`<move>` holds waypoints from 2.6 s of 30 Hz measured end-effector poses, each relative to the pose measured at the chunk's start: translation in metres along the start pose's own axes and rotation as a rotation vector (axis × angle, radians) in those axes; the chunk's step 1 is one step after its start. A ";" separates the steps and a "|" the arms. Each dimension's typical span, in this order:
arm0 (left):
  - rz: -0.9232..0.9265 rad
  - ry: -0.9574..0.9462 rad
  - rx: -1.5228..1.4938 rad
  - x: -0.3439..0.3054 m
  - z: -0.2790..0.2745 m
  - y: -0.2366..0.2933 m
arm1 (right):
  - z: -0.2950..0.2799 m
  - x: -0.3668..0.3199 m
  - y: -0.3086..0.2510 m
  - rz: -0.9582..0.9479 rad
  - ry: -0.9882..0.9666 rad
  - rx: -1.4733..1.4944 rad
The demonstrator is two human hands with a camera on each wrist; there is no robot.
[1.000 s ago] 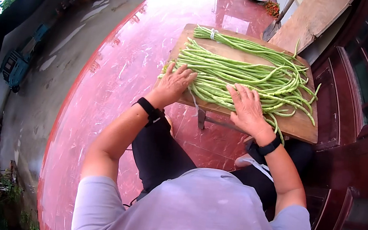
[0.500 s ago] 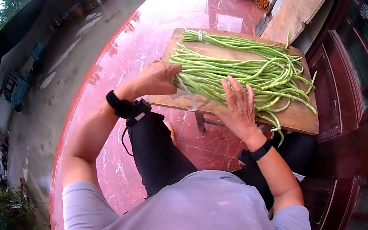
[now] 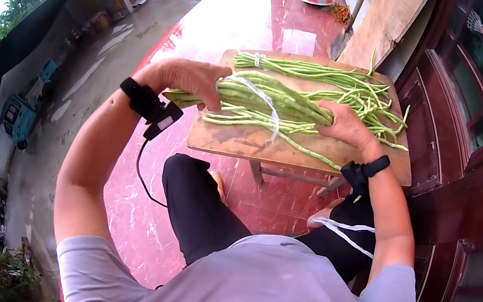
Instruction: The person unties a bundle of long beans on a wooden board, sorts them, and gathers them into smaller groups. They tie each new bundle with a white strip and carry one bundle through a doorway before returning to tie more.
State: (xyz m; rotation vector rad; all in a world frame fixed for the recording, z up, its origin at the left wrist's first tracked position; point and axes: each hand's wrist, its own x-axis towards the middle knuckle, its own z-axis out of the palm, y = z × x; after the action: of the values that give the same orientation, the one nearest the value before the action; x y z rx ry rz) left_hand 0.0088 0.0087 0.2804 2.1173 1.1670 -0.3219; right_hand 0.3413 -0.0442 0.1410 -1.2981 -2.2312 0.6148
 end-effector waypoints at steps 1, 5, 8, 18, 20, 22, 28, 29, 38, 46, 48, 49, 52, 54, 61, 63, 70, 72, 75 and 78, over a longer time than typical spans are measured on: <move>-0.034 0.058 -0.101 0.007 -0.005 -0.008 | -0.012 0.006 0.003 -0.014 0.031 0.045; 0.155 0.276 -0.081 0.051 -0.024 -0.047 | -0.064 0.029 0.007 -0.172 0.164 -0.112; 0.261 0.424 0.124 0.078 -0.034 -0.054 | -0.102 0.042 -0.023 0.039 0.129 -0.173; -0.050 0.595 0.604 0.242 0.017 -0.106 | -0.039 0.099 0.110 0.333 0.057 -0.595; -0.035 0.522 0.382 0.258 0.034 -0.115 | -0.027 0.100 0.132 0.414 -0.028 -0.622; -0.028 0.588 0.405 0.254 0.042 -0.112 | -0.025 0.101 0.128 0.506 -0.065 -0.589; 0.042 0.693 0.639 0.203 0.054 -0.101 | -0.054 0.068 0.099 0.468 -0.057 -0.650; 0.078 0.638 0.536 0.190 0.060 -0.089 | -0.055 0.060 0.083 0.466 -0.034 -0.711; 0.221 0.633 0.339 0.127 0.193 -0.052 | -0.014 -0.014 0.084 0.442 -0.082 -0.805; 0.160 0.637 0.214 0.130 0.182 -0.032 | 0.004 -0.027 0.098 0.226 0.346 -0.902; 0.203 0.592 0.175 0.143 0.177 -0.035 | -0.003 -0.025 0.101 0.192 0.344 -0.924; 0.220 0.677 0.184 0.152 0.180 -0.040 | -0.007 -0.023 0.101 0.192 0.340 -0.925; 0.268 0.665 0.373 0.159 0.185 -0.047 | -0.022 -0.013 0.094 0.234 0.360 -0.882; 0.293 0.713 0.353 0.154 0.187 -0.047 | -0.042 -0.007 0.083 0.156 0.351 -0.899; 0.334 0.743 0.414 0.137 0.198 -0.054 | -0.055 0.000 0.096 0.153 0.263 -1.156; 0.267 0.706 0.232 0.110 0.198 -0.038 | -0.041 -0.003 0.091 0.310 0.121 -1.232; 0.338 -0.102 -1.173 0.052 0.187 0.017 | 0.072 0.019 -0.033 -0.075 0.171 -0.470; 0.422 -0.198 -1.199 0.052 0.190 0.021 | 0.113 0.029 -0.030 -0.132 0.159 -0.467; 0.487 -0.269 -1.060 0.064 0.194 0.006 | 0.147 0.045 -0.024 -0.212 0.288 -0.529; 0.455 -0.296 -0.966 0.088 0.209 -0.034 | 0.155 0.054 -0.022 -0.048 0.304 -0.554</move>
State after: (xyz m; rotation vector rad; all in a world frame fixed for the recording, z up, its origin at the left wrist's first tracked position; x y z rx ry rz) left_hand 0.0530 -0.0628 0.0675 1.3410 0.4672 0.1318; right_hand 0.2088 -0.0277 0.0423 -1.4633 -2.2365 -0.2349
